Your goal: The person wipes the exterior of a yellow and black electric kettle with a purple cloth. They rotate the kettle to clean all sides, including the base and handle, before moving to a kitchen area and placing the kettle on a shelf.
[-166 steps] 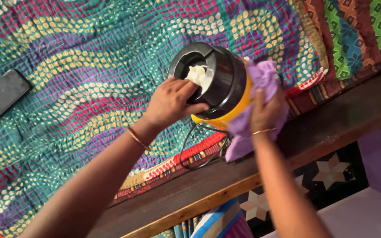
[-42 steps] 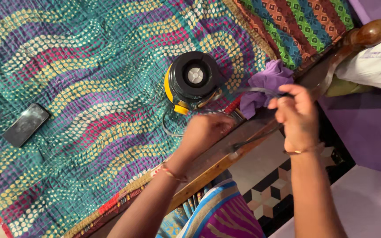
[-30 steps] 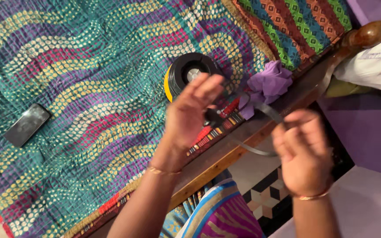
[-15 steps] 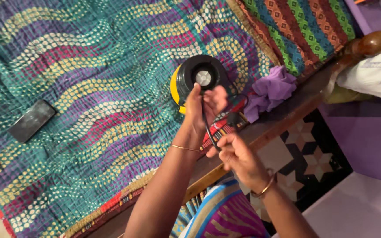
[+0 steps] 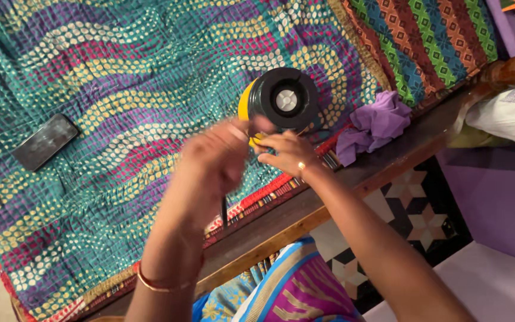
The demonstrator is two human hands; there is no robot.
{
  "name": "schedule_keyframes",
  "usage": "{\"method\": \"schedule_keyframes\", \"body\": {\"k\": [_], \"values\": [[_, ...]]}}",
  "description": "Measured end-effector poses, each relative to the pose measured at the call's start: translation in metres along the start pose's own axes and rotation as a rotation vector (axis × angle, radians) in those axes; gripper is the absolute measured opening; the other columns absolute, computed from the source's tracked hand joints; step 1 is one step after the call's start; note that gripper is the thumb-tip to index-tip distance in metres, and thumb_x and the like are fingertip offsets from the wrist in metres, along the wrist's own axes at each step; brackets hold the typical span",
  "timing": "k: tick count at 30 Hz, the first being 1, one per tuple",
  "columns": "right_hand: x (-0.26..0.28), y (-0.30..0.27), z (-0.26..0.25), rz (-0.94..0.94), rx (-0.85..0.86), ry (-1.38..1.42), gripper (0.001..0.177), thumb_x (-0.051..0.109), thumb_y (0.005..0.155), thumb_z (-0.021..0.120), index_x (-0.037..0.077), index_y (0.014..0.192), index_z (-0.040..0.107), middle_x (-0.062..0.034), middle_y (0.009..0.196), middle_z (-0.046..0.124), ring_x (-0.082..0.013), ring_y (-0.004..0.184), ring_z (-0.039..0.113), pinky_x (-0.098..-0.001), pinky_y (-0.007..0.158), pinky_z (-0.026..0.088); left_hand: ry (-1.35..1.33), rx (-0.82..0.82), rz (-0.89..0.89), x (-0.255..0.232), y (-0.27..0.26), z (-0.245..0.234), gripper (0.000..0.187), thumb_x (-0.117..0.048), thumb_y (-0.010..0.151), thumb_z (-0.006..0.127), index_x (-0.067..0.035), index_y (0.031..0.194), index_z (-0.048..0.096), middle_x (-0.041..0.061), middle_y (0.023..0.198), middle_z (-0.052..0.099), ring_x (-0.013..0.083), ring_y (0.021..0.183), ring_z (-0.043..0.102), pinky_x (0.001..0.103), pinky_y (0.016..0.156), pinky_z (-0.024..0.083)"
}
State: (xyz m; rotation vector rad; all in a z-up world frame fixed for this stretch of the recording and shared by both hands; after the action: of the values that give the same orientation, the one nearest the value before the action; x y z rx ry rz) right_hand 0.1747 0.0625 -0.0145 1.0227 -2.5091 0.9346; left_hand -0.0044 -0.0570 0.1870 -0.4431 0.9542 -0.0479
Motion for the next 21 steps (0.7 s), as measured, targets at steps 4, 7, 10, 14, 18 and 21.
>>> {"method": "schedule_keyframes", "body": {"k": [4, 7, 10, 14, 18, 21], "values": [[-0.068, 0.045, 0.094, 0.151, 0.407, -0.294, 0.062, 0.063, 0.093, 0.045, 0.012, 0.116, 0.073, -0.0172, 0.129, 0.065, -0.0357, 0.122, 0.061, -0.0482, 0.102, 0.046, -0.243, -0.294, 0.318, -0.028, 0.002, -0.055, 0.028, -0.022, 0.107, 0.051, -0.001, 0.117, 0.065, -0.009, 0.062, 0.035, 0.0026, 0.046, 0.025, 0.023, 0.039, 0.019], [-0.085, 0.029, 0.166, 0.424, 0.523, 0.401, 0.071, 0.066, 0.097, 0.041, 0.003, 0.100, 0.075, -0.0224, 0.109, 0.078, -0.0390, 0.108, 0.072, -0.0492, 0.094, 0.055, -0.398, -0.341, 0.421, -0.026, -0.001, -0.096, 0.032, -0.028, 0.112, 0.049, -0.004, 0.122, 0.066, -0.007, 0.064, 0.037, 0.0042, 0.047, 0.027, 0.025, 0.041, 0.021], [0.000, -0.008, 0.224, 0.614, 0.640, 1.092, 0.076, 0.077, 0.092, 0.029, 0.016, 0.116, 0.066, -0.0018, 0.116, 0.076, -0.0173, 0.116, 0.065, -0.0526, 0.097, 0.048, -0.376, -0.416, 0.406, 0.003, 0.015, -0.105, 0.033, -0.028, 0.110, 0.048, -0.004, 0.121, 0.067, -0.006, 0.062, 0.039, 0.0048, 0.044, 0.029, 0.025, 0.038, 0.022], [0.097, 0.043, 0.209, 0.327, 0.363, 1.470, 0.066, 0.053, 0.113, 0.033, -0.007, 0.123, 0.058, -0.0175, 0.097, 0.023, -0.0362, 0.092, 0.022, -0.0493, 0.082, 0.022, -0.221, -0.548, 0.506, 0.030, 0.024, -0.100, 0.031, -0.024, 0.112, 0.048, -0.003, 0.125, 0.067, -0.006, 0.061, 0.042, 0.0030, 0.045, 0.029, 0.023, 0.038, 0.021], [0.066, 0.140, 0.091, -0.648, 0.056, 0.839, 0.047, 0.030, 0.097, 0.072, 0.007, 0.136, 0.057, -0.0078, 0.139, 0.058, -0.0236, 0.127, 0.058, -0.0392, 0.112, 0.046, -0.166, -0.607, 0.626, 0.029, 0.036, -0.096, 0.028, -0.020, 0.113, 0.051, 0.000, 0.126, 0.066, -0.006, 0.065, 0.043, 0.0025, 0.051, 0.032, 0.023, 0.043, 0.024], [0.062, 0.205, 0.044, 0.184, 0.547, 1.381, 0.037, 0.039, 0.098, 0.055, 0.013, 0.122, 0.065, -0.0006, 0.130, 0.062, -0.0206, 0.111, 0.060, -0.0534, 0.089, 0.057, -0.031, -0.652, 0.605, 0.024, 0.044, -0.085, 0.029, -0.021, 0.111, 0.053, 0.000, 0.126, 0.066, -0.008, 0.065, 0.043, 0.0014, 0.051, 0.034, 0.023, 0.042, 0.024]]}}
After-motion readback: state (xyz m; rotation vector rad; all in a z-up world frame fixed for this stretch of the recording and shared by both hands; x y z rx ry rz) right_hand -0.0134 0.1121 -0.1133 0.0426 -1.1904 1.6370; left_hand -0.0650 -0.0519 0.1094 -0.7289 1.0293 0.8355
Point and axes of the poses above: each hand's wrist, its own y-axis towards the middle knuckle, its own z-axis out of the palm, x = y × z, the point moved 1 cm from there along y, towards the middle knuckle
